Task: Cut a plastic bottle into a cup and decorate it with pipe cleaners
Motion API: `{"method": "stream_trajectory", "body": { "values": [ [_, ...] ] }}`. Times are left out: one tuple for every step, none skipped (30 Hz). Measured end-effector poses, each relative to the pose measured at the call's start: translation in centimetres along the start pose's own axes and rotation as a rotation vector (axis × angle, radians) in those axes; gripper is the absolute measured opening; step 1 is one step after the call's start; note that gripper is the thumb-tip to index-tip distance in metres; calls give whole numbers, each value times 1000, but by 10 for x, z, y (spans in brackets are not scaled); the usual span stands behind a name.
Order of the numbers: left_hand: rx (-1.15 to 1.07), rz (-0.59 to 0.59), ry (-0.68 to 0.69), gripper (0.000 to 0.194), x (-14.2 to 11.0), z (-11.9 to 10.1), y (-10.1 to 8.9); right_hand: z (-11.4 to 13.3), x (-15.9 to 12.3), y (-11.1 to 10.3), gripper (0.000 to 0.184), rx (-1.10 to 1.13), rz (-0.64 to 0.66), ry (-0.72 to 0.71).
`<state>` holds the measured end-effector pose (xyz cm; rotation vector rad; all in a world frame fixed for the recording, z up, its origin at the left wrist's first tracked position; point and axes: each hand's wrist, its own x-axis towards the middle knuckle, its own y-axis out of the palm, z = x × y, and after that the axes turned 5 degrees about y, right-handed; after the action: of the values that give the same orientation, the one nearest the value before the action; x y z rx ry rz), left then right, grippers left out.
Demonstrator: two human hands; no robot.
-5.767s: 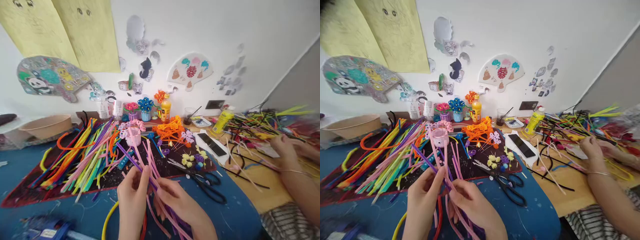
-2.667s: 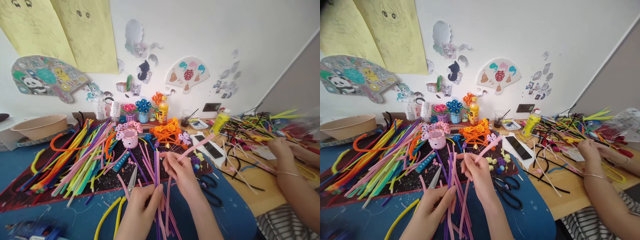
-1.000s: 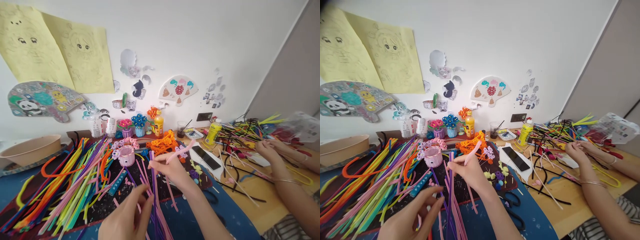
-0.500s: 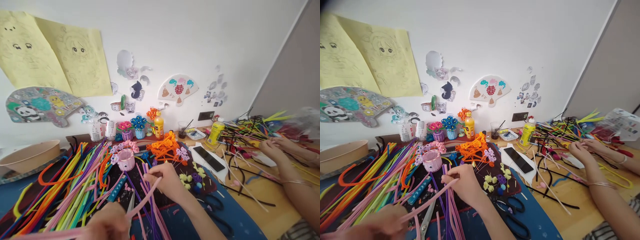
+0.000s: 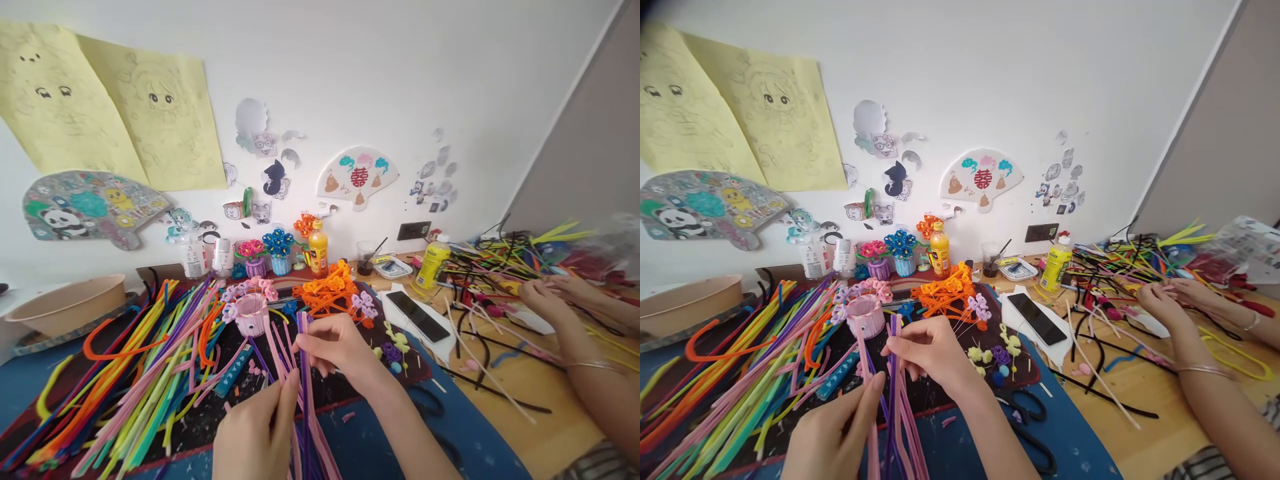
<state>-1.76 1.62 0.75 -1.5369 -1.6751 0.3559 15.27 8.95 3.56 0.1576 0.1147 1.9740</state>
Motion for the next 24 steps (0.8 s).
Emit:
{"method": "stream_trajectory", "body": {
  "values": [
    [79,-10,31,47,5,-5,3,0,-1,1,35,4,11,2],
    [138,1,52,47,8,-10,5,0,-2,2,36,4,18,3],
    [173,18,59,46,9,-14,6,0,-2,3,36,2,22,2],
    [188,49,56,47,10,-17,7,-1,-2,3,36,2,25,0],
    [191,85,44,48,10,-20,8,-1,-2,4,36,4,29,0],
    [186,115,26,49,9,-22,8,-2,-2,4,36,9,34,2],
    [175,136,10,49,8,-24,7,-2,-2,4,36,14,40,6],
    [156,150,-3,49,7,-26,6,-3,-2,5,36,19,44,12],
    [131,159,-11,49,7,-28,5,-3,-1,5,37,22,48,18],
    [100,175,-12,49,6,-29,4,-4,-1,5,38,22,54,26],
    [61,200,-5,48,6,-30,3,-4,-1,5,39,20,61,33],
    [17,234,6,48,6,-30,2,-4,-1,5,41,17,73,38],
    [-30,270,15,48,6,-30,2,-5,-1,5,42,14,89,43],
    [-75,299,20,48,6,-29,1,-5,-1,5,42,15,109,48],
    [-118,321,19,47,6,-28,0,-5,-1,5,42,18,130,53],
    [-157,334,12,47,6,-27,0,-5,-2,5,42,23,147,58],
    [-191,339,1,47,5,-26,-1,-6,-2,5,42,29,162,66],
    [-222,341,-7,48,5,-26,-1,-6,-2,5,42,33,176,75],
    [-247,343,-11,48,4,-26,-2,-6,-2,5,42,36,187,81],
    [-264,347,-11,49,3,-26,-2,-6,-3,5,41,38,195,84],
    [-273,356,-11,50,3,-26,-3,-6,-3,5,40,41,198,84],
    [-274,365,-12,50,3,-26,-4,-6,-3,6,39,43,196,83],
    [-267,377,-14,51,3,-26,-4,-6,-3,6,38,44,187,81],
    [-254,386,-19,51,3,-25,-5,-6,-3,6,38,42,172,77]
  ]
}}
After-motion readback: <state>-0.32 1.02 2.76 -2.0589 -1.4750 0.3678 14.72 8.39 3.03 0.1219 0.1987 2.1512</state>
